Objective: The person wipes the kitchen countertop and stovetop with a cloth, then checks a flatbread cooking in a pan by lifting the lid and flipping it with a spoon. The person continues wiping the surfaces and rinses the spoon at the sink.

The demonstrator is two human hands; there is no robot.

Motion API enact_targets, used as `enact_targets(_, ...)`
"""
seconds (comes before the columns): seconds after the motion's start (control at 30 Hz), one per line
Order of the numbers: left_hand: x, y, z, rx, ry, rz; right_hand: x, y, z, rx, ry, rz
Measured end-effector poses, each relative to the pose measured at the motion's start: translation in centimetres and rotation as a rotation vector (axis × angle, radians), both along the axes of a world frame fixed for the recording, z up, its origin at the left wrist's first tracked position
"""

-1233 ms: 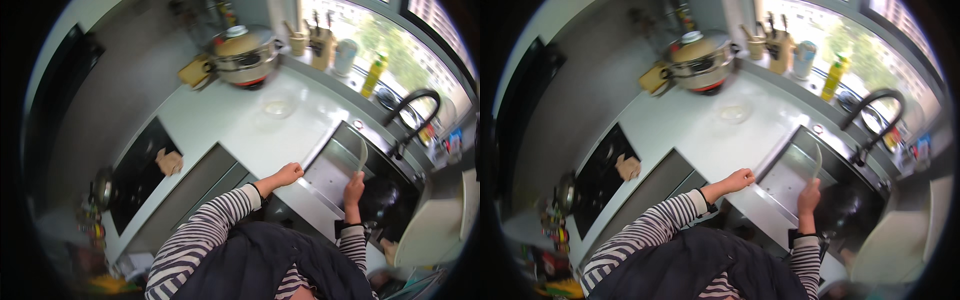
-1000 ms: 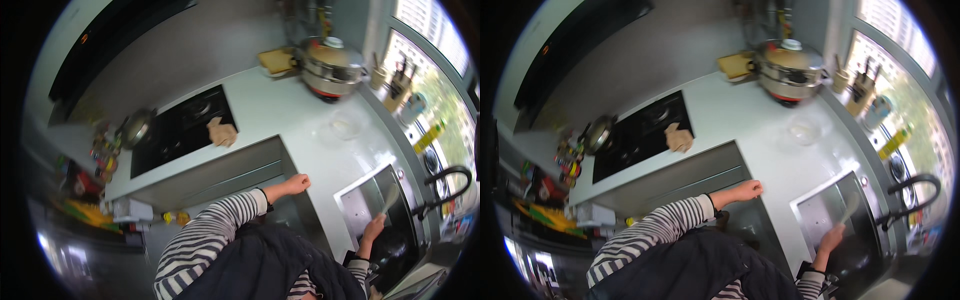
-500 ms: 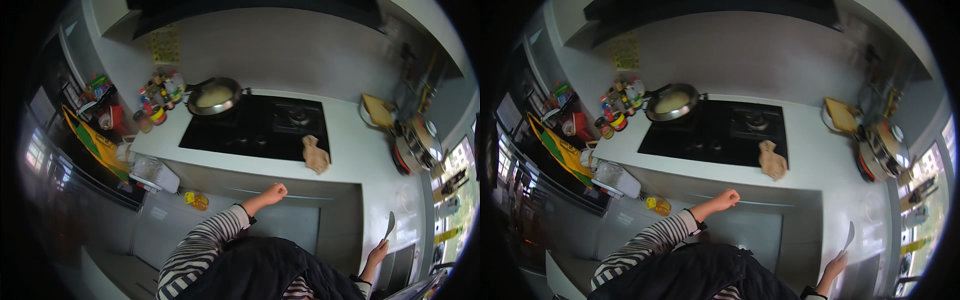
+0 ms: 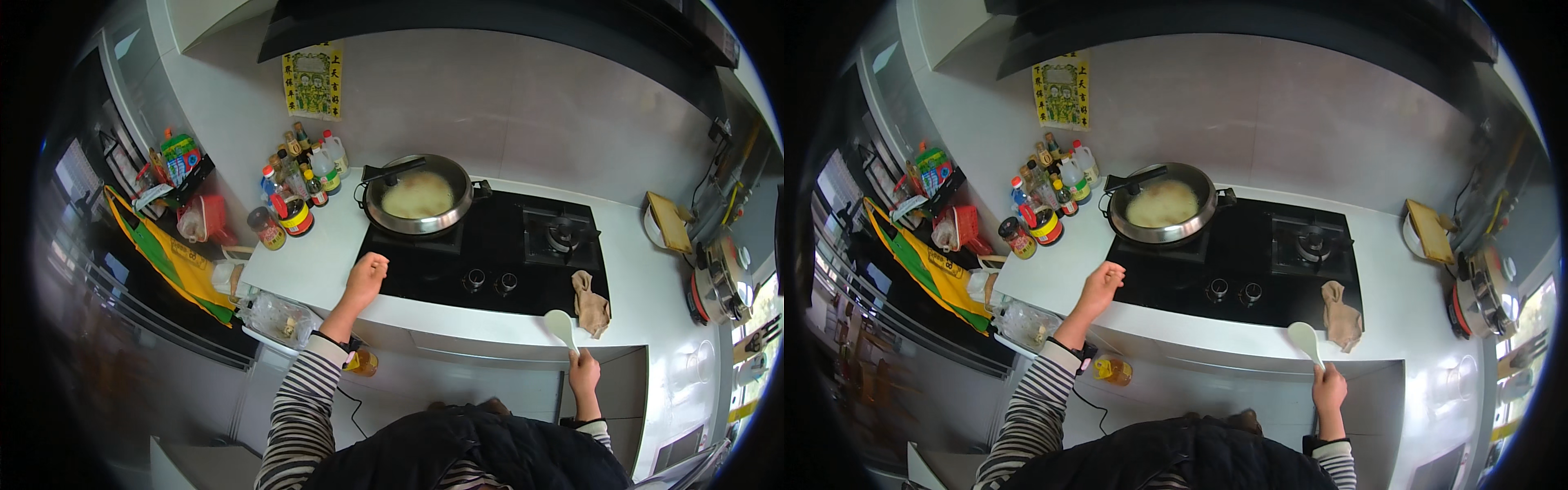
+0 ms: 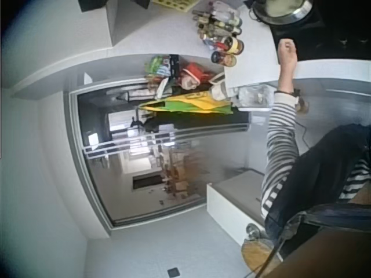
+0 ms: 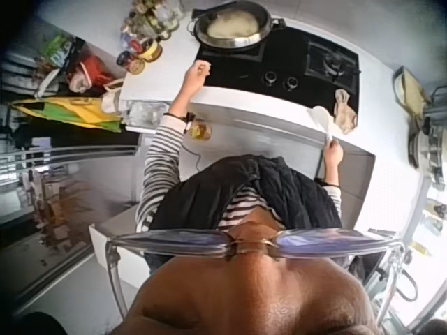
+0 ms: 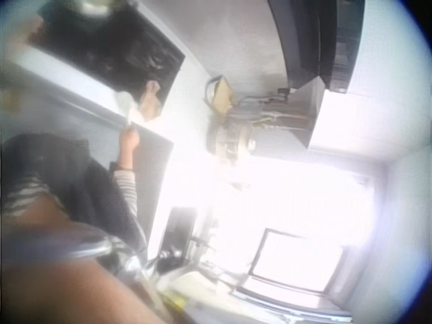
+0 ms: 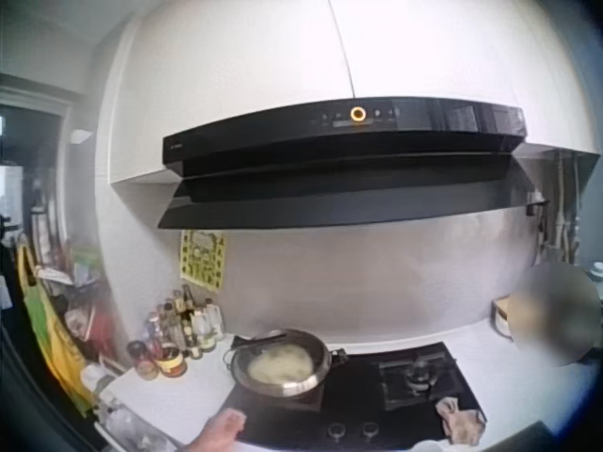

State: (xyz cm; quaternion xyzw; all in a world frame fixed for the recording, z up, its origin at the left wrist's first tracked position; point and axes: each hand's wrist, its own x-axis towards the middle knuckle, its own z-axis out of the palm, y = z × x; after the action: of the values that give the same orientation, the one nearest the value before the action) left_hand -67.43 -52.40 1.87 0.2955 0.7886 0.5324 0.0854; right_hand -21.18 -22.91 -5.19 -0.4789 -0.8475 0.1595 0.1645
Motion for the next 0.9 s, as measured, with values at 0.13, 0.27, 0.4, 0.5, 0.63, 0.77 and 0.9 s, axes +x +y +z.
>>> enact_targets(0.13,-4.2,0.8,2.4,-0.050,0.199,0.078,-5.6,0.3,0.0,-0.005,0.040,0.087)
enact_targets(0.27,-8.2,4.0,5.0,-0.185,0.487,0.109,-10.2,1.8,0.3,-0.054,0.146,0.115)
enact_targets(0.4,-12.0,8.5,6.5,-0.268,0.689,0.140,-14.4,3.7,1.1,-0.139,0.223,0.137)
enact_targets(0.5,-14.7,11.7,6.6,-0.481,0.728,0.121,-16.6,5.1,1.7,-0.220,0.209,0.150)
enact_targets(0.63,-17.8,15.3,6.4,-0.687,0.685,0.040,-17.6,6.2,2.2,-0.244,0.213,0.138)
enact_targets(0.77,-20.0,17.0,6.0,-0.766,0.579,-0.045,-17.3,5.6,1.9,-0.248,0.223,0.026)
enact_targets(0.9,-21.8,17.8,6.4,-0.758,0.489,-0.127,-16.7,3.1,1.4,-0.255,0.213,-0.074)
